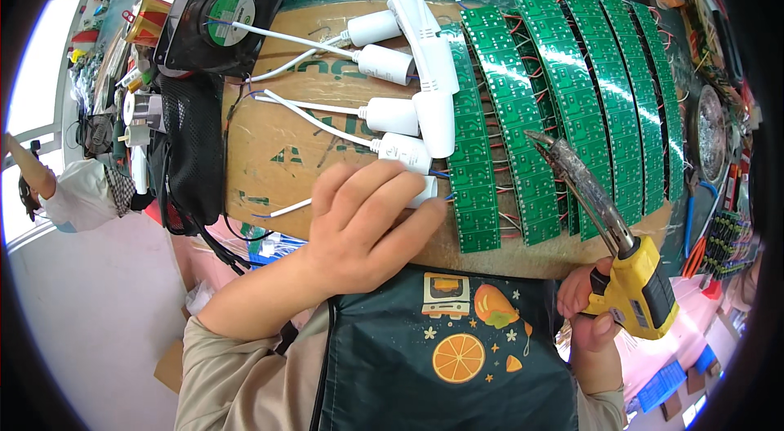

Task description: The person solders wires onto circuit boards for electronic components using a soldering iron, then secures the connections with a hot glue gun.

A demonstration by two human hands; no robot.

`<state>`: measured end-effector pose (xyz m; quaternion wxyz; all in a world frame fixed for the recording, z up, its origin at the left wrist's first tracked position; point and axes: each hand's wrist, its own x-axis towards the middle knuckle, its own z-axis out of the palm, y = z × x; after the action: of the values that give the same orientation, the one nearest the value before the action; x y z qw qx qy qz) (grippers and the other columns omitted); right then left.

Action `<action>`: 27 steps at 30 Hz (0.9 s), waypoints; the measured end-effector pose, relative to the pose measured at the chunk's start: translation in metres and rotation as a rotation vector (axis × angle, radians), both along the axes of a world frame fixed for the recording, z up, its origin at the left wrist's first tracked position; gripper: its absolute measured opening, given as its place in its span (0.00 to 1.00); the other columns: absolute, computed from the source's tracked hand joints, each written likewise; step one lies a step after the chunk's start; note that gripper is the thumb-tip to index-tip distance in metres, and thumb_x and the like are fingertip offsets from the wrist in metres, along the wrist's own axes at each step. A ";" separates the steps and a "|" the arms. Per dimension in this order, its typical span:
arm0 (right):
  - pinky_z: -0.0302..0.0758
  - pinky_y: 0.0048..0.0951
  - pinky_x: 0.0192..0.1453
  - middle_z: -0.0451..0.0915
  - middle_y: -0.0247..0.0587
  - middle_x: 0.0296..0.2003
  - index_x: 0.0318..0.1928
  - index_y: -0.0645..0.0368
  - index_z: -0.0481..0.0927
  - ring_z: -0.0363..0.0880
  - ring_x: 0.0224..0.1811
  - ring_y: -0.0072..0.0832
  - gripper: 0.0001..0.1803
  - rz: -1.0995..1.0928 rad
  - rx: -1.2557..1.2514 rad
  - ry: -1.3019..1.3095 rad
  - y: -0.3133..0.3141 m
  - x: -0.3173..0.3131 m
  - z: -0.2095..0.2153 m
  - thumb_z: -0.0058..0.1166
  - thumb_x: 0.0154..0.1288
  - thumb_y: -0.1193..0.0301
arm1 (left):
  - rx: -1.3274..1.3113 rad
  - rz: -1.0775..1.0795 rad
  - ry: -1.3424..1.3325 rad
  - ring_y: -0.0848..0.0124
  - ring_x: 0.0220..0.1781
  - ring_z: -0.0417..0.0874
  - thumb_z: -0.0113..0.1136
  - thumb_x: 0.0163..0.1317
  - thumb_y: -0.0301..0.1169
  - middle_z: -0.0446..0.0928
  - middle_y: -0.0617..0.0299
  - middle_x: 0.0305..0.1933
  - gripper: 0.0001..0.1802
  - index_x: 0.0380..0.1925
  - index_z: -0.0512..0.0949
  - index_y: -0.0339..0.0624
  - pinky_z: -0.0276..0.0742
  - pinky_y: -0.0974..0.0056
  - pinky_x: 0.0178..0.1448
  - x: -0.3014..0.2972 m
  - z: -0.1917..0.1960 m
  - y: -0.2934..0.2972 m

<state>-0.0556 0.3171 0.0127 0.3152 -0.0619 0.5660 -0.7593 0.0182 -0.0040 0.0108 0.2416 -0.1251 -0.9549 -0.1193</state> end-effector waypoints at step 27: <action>0.73 0.30 0.25 0.74 0.35 0.25 0.65 0.59 0.67 0.74 0.23 0.27 0.42 -0.045 -0.202 -0.041 -0.003 -0.002 -0.021 0.72 0.57 0.52 | -0.111 -0.342 -0.124 0.57 0.62 0.79 0.61 0.55 0.27 0.80 0.60 0.52 0.09 0.38 0.81 0.46 0.70 0.45 0.71 -0.101 0.059 -0.027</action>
<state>-0.0574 0.3142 -0.0082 0.3019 -0.0652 0.4813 -0.8204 -0.0824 -0.0312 0.0700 0.1510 -0.2910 -0.9379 -0.1134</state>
